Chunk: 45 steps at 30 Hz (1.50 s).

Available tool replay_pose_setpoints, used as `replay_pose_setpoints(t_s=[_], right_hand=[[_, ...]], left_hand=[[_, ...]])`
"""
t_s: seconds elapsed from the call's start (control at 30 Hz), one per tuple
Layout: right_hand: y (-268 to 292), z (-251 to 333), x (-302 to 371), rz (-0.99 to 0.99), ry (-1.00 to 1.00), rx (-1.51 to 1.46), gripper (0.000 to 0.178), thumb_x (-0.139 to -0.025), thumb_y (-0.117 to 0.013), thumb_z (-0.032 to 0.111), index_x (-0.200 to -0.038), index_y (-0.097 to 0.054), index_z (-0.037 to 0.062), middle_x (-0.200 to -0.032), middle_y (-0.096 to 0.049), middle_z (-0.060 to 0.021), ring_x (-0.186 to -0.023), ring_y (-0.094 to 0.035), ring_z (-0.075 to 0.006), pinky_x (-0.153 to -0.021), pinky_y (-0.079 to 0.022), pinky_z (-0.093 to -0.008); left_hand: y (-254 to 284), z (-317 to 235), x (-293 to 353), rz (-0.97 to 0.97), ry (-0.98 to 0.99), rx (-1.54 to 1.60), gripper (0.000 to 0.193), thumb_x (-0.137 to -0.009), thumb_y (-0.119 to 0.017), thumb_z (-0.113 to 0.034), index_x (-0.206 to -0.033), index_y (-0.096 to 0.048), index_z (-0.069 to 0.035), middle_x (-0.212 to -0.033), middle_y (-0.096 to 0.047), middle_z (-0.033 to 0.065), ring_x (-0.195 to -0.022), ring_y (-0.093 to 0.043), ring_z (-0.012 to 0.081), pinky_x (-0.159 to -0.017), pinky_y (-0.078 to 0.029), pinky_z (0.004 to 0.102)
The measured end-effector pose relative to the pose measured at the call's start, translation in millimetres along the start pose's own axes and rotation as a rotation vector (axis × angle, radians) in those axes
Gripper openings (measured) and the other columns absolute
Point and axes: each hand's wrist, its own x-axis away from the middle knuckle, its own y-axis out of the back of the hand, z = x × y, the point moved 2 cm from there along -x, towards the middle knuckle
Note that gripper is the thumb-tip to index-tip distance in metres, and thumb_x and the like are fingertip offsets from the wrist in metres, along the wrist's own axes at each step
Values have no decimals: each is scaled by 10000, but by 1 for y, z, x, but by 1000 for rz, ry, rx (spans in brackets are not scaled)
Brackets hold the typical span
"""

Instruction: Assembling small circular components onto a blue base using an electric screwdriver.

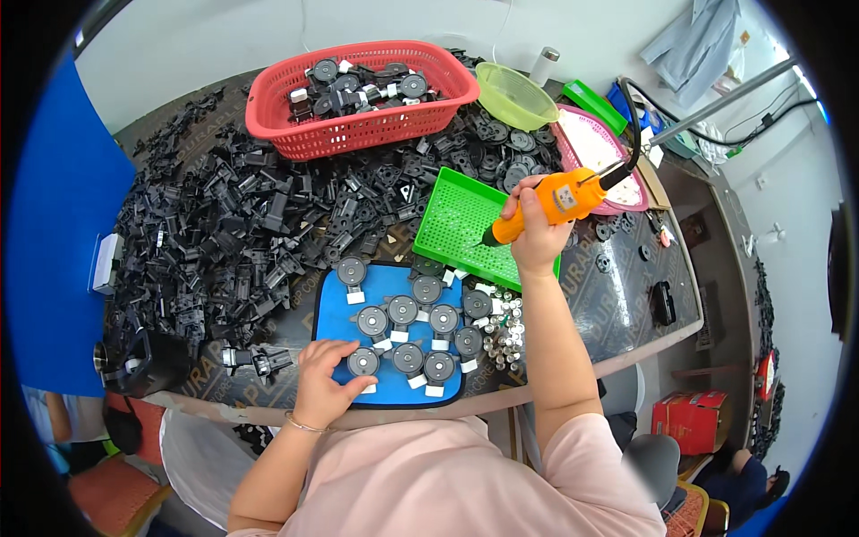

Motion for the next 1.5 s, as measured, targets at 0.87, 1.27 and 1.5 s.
replay_pose_setpoints(t_s=[0.87,1.27,1.5], right_hand=[[-82,72,78,545,-176,-346,337,-854,-642,298,-959,-500,11,-871,-496,-101,-615,-552,-176,-570,-482,-302],[-123,61,122,867,-289,-242,311,-801,-715,247,-942,-531,40,-872,-510,-85,-682,-561,-142,-618,-486,-267],[-131,56,126,898,-197,-261,271,-771,-724,228,-883,-564,41,-769,-540,-59,-652,-546,-152,-598,-463,-260]], left_hand=[[-3,7,3,-52,-47,15,520,-592,-837,-281,-1040,-651,-91,-1008,-647,66,-975,-561,261,-885,-372,383],[-4,14,8,-20,-57,26,555,-590,-836,-251,-1079,-633,-85,-1012,-640,68,-982,-561,255,-898,-369,385],[-5,15,8,-32,-77,41,525,-593,-820,-201,-1070,-632,-87,-1011,-638,67,-989,-559,260,-902,-370,396]])
